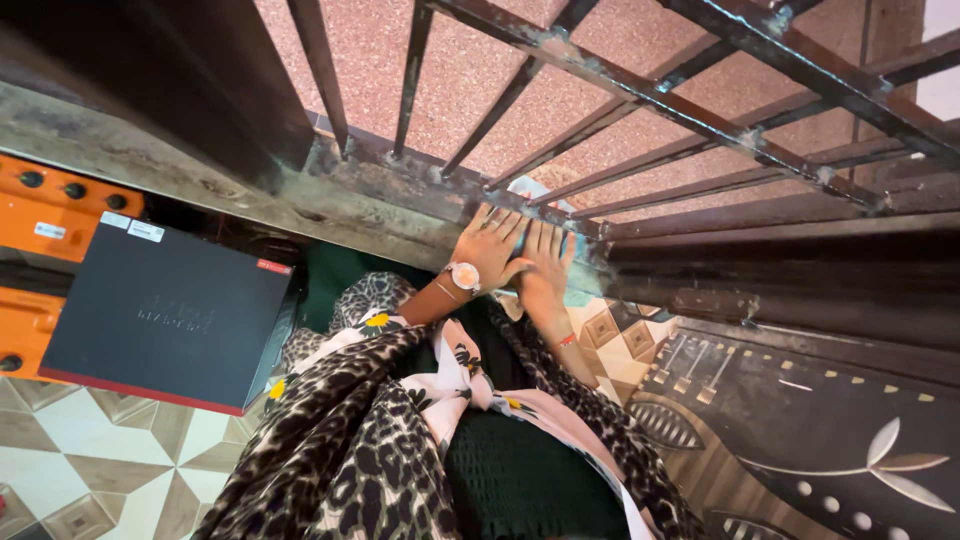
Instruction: The person cleans the lower metal rail of a gate by hand using a cloth, wiping back and forth and then cleaning between the bars.
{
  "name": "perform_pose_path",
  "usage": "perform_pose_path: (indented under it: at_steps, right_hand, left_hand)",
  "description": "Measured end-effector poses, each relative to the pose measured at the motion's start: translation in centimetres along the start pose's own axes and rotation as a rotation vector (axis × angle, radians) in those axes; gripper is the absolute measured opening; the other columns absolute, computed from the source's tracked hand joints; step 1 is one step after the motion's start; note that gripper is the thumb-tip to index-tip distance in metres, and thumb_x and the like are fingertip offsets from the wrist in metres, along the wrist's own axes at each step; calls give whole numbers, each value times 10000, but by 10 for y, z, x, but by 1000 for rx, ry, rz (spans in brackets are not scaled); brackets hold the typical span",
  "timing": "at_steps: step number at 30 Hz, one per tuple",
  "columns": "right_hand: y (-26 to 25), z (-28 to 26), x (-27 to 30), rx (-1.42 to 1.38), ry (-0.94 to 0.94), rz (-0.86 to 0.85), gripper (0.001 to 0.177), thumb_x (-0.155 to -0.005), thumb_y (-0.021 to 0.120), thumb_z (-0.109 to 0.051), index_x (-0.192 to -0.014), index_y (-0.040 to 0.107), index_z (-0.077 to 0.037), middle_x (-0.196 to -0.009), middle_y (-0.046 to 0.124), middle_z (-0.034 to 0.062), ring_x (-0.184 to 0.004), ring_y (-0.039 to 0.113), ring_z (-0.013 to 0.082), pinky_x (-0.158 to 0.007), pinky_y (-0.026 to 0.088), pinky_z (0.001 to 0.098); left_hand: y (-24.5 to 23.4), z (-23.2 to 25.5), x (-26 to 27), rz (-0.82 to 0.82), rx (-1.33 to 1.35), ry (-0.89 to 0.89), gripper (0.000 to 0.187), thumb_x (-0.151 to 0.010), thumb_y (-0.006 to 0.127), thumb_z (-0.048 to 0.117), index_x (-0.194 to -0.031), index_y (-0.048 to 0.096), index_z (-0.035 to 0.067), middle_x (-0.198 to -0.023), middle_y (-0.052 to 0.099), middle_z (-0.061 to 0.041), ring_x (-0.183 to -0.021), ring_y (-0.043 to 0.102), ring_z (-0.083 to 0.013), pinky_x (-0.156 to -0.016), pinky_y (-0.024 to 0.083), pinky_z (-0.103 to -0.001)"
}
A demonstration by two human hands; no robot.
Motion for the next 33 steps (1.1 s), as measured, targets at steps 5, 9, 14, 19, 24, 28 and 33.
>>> perform_pose_path:
  at_steps: [5,9,14,19,24,28,33]
  right_hand:
    - [14,-25,-15,-140,-40,-83,762,-857,636,-217,-1526,392,53,-1475,480,212,-1424,397,391,-1237,184,570]
    - [9,-65,-42,-203,-189,72,692,-895,616,-229,-1514,410,1,-1502,485,175,-1397,436,349,-1153,239,600]
    - [-1,-126,-75,-221,-340,15,770,-832,606,-248,-1532,400,-5,-1505,497,147,-1355,473,315,-1088,361,519]
    - [-22,-181,-101,-305,-437,139,772,-850,622,-278,-1539,407,-3,-1460,522,134,-1308,507,296,-1047,410,471]
    - [-28,-179,-100,-254,-475,265,719,-859,615,-275,-1503,430,-13,-1450,541,120,-1323,519,264,-1086,411,459]
    - [-8,-148,-83,-283,-398,104,748,-868,592,-287,-1530,423,16,-1474,525,144,-1377,476,282,-1094,365,483]
    - [31,-90,-52,-219,-204,32,790,-837,595,-309,-1513,375,36,-1530,448,192,-1437,370,321,-1162,176,567]
  left_hand:
    - [-33,-16,18,125,-27,-40,790,-994,501,613,-1412,564,-54,-1435,586,-224,-1391,505,-394,-1276,200,-557]
    - [-67,-36,36,81,-119,-150,791,-981,502,574,-1437,532,-72,-1475,551,-236,-1430,461,-377,-1262,188,-550]
    - [-104,-75,64,86,-183,-288,821,-1004,499,568,-1489,461,-92,-1549,470,-274,-1502,375,-370,-1264,175,-523]
    - [-132,-106,83,190,-151,-369,846,-1024,501,551,-1532,411,-119,-1585,437,-287,-1532,329,-375,-1268,176,-517]
    - [-128,-102,79,186,-206,-353,852,-1013,519,555,-1519,426,-124,-1573,444,-302,-1533,340,-393,-1282,183,-511]
    - [-115,-85,73,172,-177,-262,899,-972,544,601,-1484,451,-132,-1533,471,-320,-1496,366,-433,-1266,196,-515]
    - [-83,-40,46,154,-57,-92,941,-936,566,645,-1415,482,-161,-1457,515,-339,-1440,409,-468,-1257,223,-533]
Point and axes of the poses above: each hand's wrist, its own x-axis away from the middle knuckle, its own y-axis out of the palm, z = x × y, the point moved 5 cm from there along -x, towards the middle knuckle
